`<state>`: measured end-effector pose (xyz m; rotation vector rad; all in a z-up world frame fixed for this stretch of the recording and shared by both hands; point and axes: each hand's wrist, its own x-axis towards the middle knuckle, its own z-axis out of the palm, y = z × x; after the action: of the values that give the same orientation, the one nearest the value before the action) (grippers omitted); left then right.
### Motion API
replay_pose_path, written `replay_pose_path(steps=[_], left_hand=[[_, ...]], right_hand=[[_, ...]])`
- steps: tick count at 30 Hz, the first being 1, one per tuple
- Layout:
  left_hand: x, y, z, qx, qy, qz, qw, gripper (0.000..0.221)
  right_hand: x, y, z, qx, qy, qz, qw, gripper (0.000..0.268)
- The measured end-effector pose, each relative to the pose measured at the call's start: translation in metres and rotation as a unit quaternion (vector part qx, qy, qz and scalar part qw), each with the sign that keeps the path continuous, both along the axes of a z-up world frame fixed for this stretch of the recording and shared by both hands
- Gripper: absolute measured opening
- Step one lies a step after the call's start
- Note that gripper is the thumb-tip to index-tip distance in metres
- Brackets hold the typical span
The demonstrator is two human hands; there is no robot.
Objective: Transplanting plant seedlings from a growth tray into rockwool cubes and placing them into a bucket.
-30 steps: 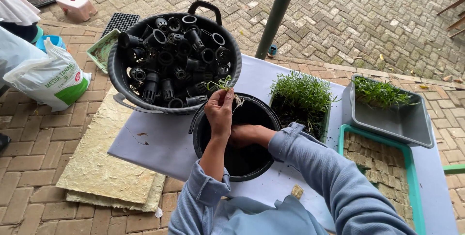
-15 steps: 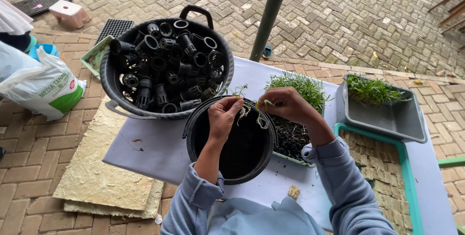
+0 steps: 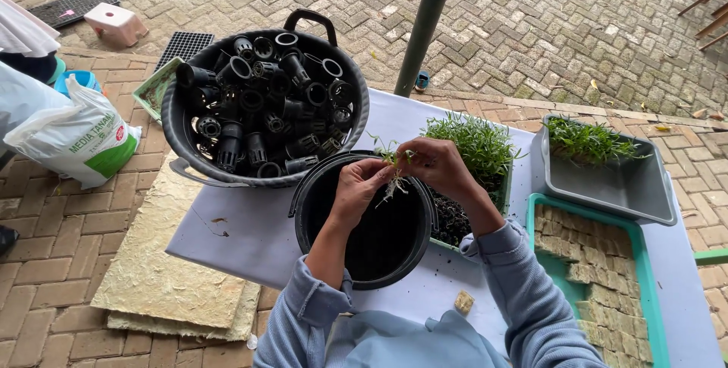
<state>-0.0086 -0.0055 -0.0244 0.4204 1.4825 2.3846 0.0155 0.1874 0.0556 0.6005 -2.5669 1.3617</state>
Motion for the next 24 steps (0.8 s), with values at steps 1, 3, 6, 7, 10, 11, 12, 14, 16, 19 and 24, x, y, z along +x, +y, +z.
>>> replay_pose_path(steps=[1,3,6,7,10,11,12,14,16,19,24], left_hand=[[0.000,-0.001,0.001,0.000,0.000,0.000,1.000,0.023],[0.001,-0.001,0.005,-0.005,0.004,0.000,1.000,0.024],[0.000,-0.001,-0.001,0.003,-0.007,0.004,1.000,0.024],[-0.001,0.000,-0.003,0.003,-0.006,0.004,1.000,0.024],[-0.002,-0.001,-0.005,-0.020,-0.003,0.017,1.000,0.024],[-0.001,-0.001,-0.002,-0.006,0.000,0.000,1.000,0.025],[0.000,-0.001,0.000,0.009,0.003,-0.018,1.000,0.026],[0.002,-0.002,0.002,0.014,0.007,-0.023,1.000,0.027],[0.002,-0.002,0.008,0.019,0.010,-0.030,0.999,0.027],[0.006,-0.002,0.015,0.034,0.001,-0.040,0.999,0.030],[0.010,-0.002,0.025,-0.030,0.021,-0.006,0.999,0.026]], right_hand=[[-0.001,0.000,-0.004,0.000,0.000,0.000,1.000,0.018],[-0.002,0.002,-0.013,-0.078,-0.050,-0.004,0.996,0.021],[-0.004,0.000,-0.023,-0.102,-0.068,-0.017,0.992,0.018],[-0.004,0.000,-0.025,-0.102,-0.066,-0.017,0.992,0.018],[-0.004,-0.002,-0.030,-0.122,-0.077,-0.016,0.989,0.019],[-0.004,-0.003,-0.031,-0.172,-0.100,-0.006,0.980,0.022],[-0.003,-0.004,-0.031,-0.221,-0.122,0.003,0.968,0.025],[-0.002,-0.007,-0.028,-0.211,-0.127,-0.008,0.969,0.025],[-0.004,-0.008,-0.027,-0.201,-0.132,-0.020,0.970,0.025],[-0.006,-0.008,-0.034,-0.230,-0.157,-0.032,0.960,0.027],[-0.005,-0.008,-0.040,-0.244,-0.150,-0.035,0.957,0.031]])
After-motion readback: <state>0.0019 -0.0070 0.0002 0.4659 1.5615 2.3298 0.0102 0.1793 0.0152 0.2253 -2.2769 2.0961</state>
